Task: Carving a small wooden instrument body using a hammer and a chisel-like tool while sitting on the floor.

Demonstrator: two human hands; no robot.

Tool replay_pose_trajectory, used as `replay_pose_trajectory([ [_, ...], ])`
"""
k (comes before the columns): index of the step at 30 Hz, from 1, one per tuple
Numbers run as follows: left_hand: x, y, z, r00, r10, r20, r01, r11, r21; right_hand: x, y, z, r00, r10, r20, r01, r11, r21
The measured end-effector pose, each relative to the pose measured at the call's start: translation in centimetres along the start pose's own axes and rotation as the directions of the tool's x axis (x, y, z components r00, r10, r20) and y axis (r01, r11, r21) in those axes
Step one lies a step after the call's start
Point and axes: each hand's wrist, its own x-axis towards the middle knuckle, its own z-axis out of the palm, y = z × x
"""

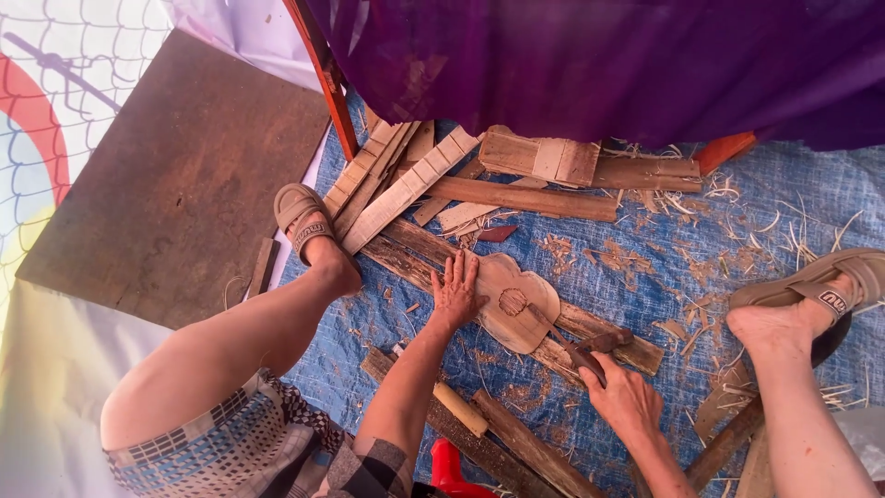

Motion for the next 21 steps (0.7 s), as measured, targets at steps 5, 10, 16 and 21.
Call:
replay_pose_trajectory([
  [5,0.1,-0.3,1.0,0.999,-0.003,-0.043,-0.001,0.997,-0.079,1.1,0.3,0.3,1.000,0.017,-0.013,-0.016,0.997,0.078],
  [10,0.3,-0.3,1.1,0.999,-0.006,-0.043,0.003,0.997,-0.071,2.9,-0.3,-2.3,0.999,-0.014,0.035,0.013,0.999,0.045],
  [16,0.1,1.2,-0.6,1.000,-0.023,0.012,0.022,0.999,0.049,8.0,-5.3,-8.4,0.977,-0.193,0.093,0.197,0.980,-0.039],
  [21,1.6,9.2,-4.8,0.970,0.227,-0.087,-0.240,0.952,-0.190,12.5,-11.4,-11.1,0.970,-0.231,0.074,0.237,0.968,-0.080],
])
